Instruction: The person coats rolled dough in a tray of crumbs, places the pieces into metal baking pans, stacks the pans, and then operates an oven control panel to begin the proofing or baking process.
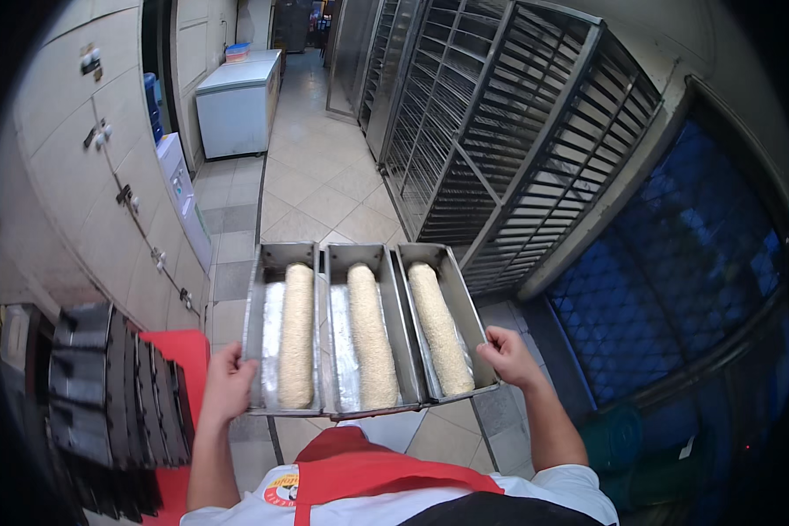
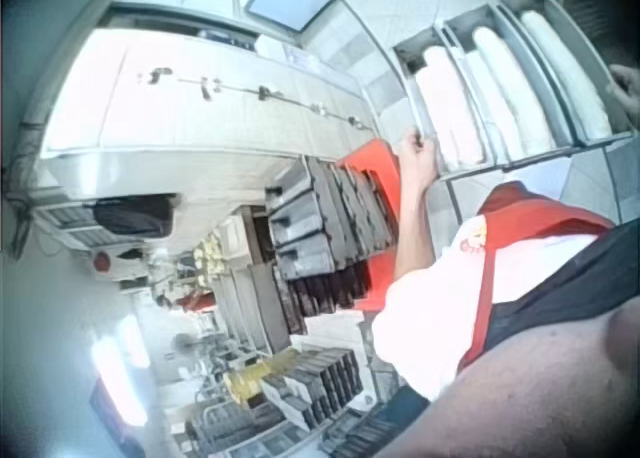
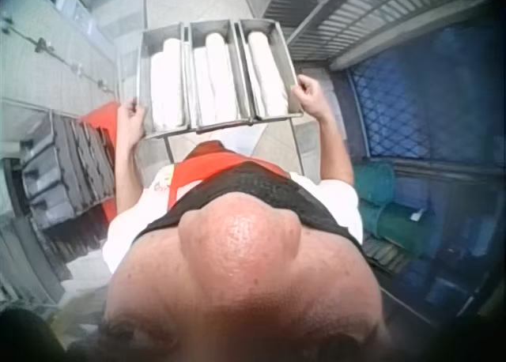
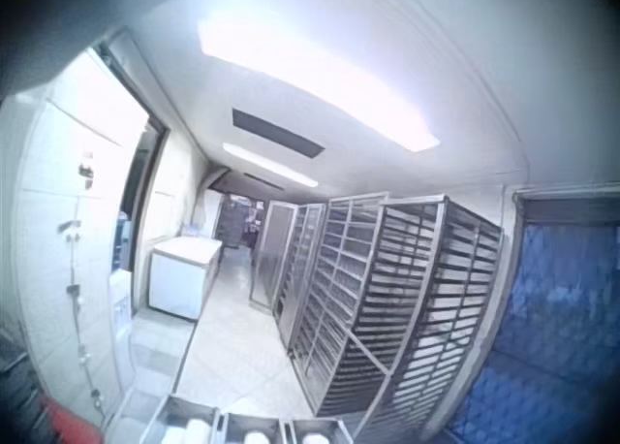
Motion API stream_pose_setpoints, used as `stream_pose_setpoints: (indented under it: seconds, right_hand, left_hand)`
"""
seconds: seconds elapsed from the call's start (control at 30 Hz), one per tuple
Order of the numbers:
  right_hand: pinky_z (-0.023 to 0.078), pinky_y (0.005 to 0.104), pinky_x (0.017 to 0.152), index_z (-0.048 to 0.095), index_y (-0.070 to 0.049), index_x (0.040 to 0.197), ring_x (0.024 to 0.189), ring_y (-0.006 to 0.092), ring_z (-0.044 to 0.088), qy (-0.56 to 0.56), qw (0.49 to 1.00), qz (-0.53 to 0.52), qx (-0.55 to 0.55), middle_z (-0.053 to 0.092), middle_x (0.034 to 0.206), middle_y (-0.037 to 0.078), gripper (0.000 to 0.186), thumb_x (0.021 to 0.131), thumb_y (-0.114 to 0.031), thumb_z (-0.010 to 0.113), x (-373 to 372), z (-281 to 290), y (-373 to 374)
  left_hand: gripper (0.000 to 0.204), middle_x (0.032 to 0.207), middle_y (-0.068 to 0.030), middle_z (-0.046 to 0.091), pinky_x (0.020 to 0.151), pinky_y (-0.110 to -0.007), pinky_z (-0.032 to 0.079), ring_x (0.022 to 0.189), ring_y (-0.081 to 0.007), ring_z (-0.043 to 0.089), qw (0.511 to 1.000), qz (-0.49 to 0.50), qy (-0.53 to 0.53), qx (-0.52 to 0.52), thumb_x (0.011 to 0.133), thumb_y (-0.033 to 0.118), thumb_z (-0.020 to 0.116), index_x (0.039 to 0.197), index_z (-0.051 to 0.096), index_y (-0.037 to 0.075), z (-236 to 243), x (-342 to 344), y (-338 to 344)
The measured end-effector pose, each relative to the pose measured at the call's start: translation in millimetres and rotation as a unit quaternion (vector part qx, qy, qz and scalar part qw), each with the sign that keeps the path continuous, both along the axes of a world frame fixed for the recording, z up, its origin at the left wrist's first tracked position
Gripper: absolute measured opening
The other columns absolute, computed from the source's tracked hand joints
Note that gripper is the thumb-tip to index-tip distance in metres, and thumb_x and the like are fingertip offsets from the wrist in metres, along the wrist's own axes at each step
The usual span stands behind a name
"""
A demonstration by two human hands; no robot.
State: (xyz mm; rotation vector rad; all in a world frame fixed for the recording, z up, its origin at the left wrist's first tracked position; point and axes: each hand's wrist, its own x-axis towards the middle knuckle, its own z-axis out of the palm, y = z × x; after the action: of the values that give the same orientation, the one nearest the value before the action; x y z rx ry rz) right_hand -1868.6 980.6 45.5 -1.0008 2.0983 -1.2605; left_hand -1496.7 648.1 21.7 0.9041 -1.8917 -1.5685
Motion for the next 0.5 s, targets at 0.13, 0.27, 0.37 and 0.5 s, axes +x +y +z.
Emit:
stream_pose_setpoints:
  seconds: [0.13, 0.27, 0.37, 0.5]
  right_hand:
    - [0.033, 0.027, 0.055, 0.053, -0.007, 0.076, 0.066, 0.0042, 0.039, -0.049, 0.997, -0.055, 0.005, 0.046, 0.071, -0.007, 0.024, 0.091, -0.017, 0.069, -92, -34, -67]
    - [0.031, 0.0264, 0.055, 0.054, -0.009, 0.072, 0.064, 0.005, 0.037, -0.093, 0.985, -0.146, -0.006, 0.045, 0.069, -0.008, 0.031, 0.087, -0.018, 0.08, -182, -67, -140]
    - [0.03, 0.0261, 0.054, 0.051, -0.01, 0.069, 0.063, 0.0046, 0.036, -0.103, 0.977, -0.185, -0.013, 0.043, 0.067, -0.008, 0.033, 0.086, -0.017, 0.079, -270, -112, -216]
    - [0.027, 0.0267, 0.053, 0.044, -0.011, 0.065, 0.062, 0.0051, 0.034, -0.051, 0.982, -0.183, -0.007, 0.039, 0.065, -0.008, 0.035, 0.086, -0.008, 0.072, -402, -159, -347]
  left_hand:
    - [0.014, 0.078, -0.0016, 0.063, 0.06, -0.029, 0.045, 0.066, -0.0083, 0.053, 0.997, -0.025, -0.077, -0.012, 0.089, 0.004, 0.06, 0.099, 0.066, -0.004, -28, -119, -86]
    - [0.015, 0.068, -0.0109, 0.061, 0.059, -0.035, 0.047, 0.063, -0.0162, 0.057, 0.991, -0.044, -0.099, -0.073, 0.088, 0.01, 0.063, 0.094, 0.064, -0.004, -78, -248, -175]
    - [0.017, 0.067, -0.015, 0.059, 0.061, -0.039, 0.047, 0.061, -0.0219, 0.058, 0.984, -0.05, -0.143, -0.09, 0.088, 0.013, 0.064, 0.09, 0.062, -0.004, -96, -339, -249]
    - [0.02, 0.067, -0.0167, 0.058, 0.061, -0.042, 0.046, 0.062, -0.027, 0.058, 0.978, -0.038, -0.171, -0.117, 0.087, 0.016, 0.064, 0.085, 0.058, -0.003, -111, -443, -361]
